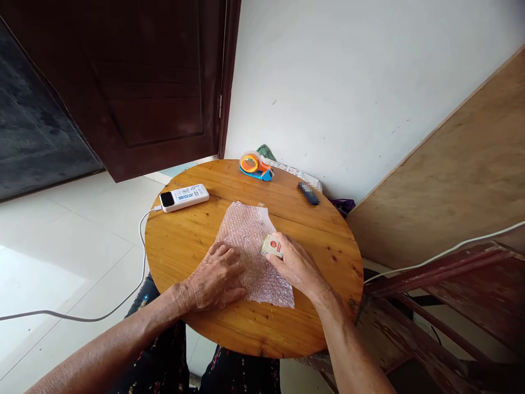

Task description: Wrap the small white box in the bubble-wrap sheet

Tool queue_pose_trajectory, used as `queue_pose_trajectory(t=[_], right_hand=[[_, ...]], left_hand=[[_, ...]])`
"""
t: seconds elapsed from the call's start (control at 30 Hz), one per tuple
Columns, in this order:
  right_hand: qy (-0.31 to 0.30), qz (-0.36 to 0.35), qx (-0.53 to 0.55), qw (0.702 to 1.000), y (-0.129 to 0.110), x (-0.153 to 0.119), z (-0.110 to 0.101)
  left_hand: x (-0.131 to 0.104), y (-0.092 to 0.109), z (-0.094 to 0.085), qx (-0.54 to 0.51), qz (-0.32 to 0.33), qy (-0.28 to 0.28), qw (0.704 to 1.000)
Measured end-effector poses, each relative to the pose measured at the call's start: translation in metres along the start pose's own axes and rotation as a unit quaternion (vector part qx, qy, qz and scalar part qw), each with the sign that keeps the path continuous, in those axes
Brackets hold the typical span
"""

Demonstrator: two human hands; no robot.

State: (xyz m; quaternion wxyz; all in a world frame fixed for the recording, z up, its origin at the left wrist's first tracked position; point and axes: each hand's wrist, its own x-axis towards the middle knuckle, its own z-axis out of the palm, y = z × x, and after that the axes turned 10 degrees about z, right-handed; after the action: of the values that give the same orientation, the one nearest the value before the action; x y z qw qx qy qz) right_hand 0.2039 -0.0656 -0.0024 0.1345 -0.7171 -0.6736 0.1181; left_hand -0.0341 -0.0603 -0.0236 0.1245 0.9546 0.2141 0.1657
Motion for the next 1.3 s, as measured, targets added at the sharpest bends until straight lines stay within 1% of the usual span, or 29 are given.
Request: queue_pose_trajectory(t=[0.07,0.17,0.23,0.3,0.37,0.43,0.5,0.53,0.6,0.67,0.7,0.73,0.83,0.93,1.03,1.17,1.3], right_hand=[[0.006,-0.009,-0.038,0.999,0.001,-0.002,-0.004],[0.041,-0.033,-0.083,0.995,0.0,-0.005,-0.009],[0.056,-0.047,-0.101,0.992,-0.001,-0.006,-0.011],[0.053,-0.048,-0.107,0.992,0.0,-0.007,-0.013],[0.047,-0.035,-0.098,0.993,0.0,-0.009,-0.019],[0.044,-0.017,-0.069,0.997,-0.003,-0.014,-0.029],[0.033,-0.011,-0.009,0.999,-0.012,-0.019,-0.04],[0.018,-0.016,0.032,0.999,-0.019,-0.022,-0.045],[-0.034,-0.048,0.127,0.99,-0.035,-0.023,-0.051],[-0.091,-0.075,0.195,0.974,-0.049,-0.018,-0.047],[-0.106,-0.078,0.206,0.97,-0.052,-0.013,-0.041],[-0.108,-0.072,0.202,0.971,-0.053,-0.008,-0.033],[-0.056,-0.023,0.155,0.986,-0.043,0.005,-0.006],[-0.059,-0.03,0.17,0.983,-0.027,0.008,0.012],[-0.05,-0.047,0.18,0.981,-0.02,0.005,0.015],[-0.016,-0.065,0.127,0.99,-0.025,0.007,0.01],[-0.038,-0.087,0.059,0.994,-0.03,0.012,0.009]], left_hand=[[0.001,0.0,-0.001,-0.003,-0.002,-0.004,1.0],[0.004,0.001,-0.004,-0.007,-0.003,-0.013,1.0],[0.006,0.001,-0.005,0.0,-0.002,-0.004,1.0],[0.01,0.001,-0.003,0.011,-0.003,0.008,1.0],[0.014,0.002,0.001,0.012,-0.005,0.001,1.0],[0.016,0.003,0.004,0.008,-0.009,-0.015,1.0],[0.017,0.003,0.006,0.007,-0.008,-0.019,1.0],[0.016,0.003,0.007,0.008,-0.007,-0.016,1.0],[0.015,0.003,0.009,0.01,-0.012,0.0,1.0],[0.014,0.003,0.011,0.011,-0.019,0.017,1.0],[0.013,0.002,0.011,0.01,-0.021,0.02,1.0],[0.013,0.002,0.01,0.007,-0.021,0.018,1.0],[0.008,0.002,0.008,-0.008,-0.007,0.009,1.0],[-0.002,0.001,0.005,-0.017,-0.007,0.049,0.999],[-0.013,-0.001,0.005,-0.022,-0.029,0.076,0.996],[-0.018,-0.003,0.006,-0.027,-0.029,0.069,0.997],[-0.016,-0.003,0.003,-0.022,-0.033,0.049,0.998]])
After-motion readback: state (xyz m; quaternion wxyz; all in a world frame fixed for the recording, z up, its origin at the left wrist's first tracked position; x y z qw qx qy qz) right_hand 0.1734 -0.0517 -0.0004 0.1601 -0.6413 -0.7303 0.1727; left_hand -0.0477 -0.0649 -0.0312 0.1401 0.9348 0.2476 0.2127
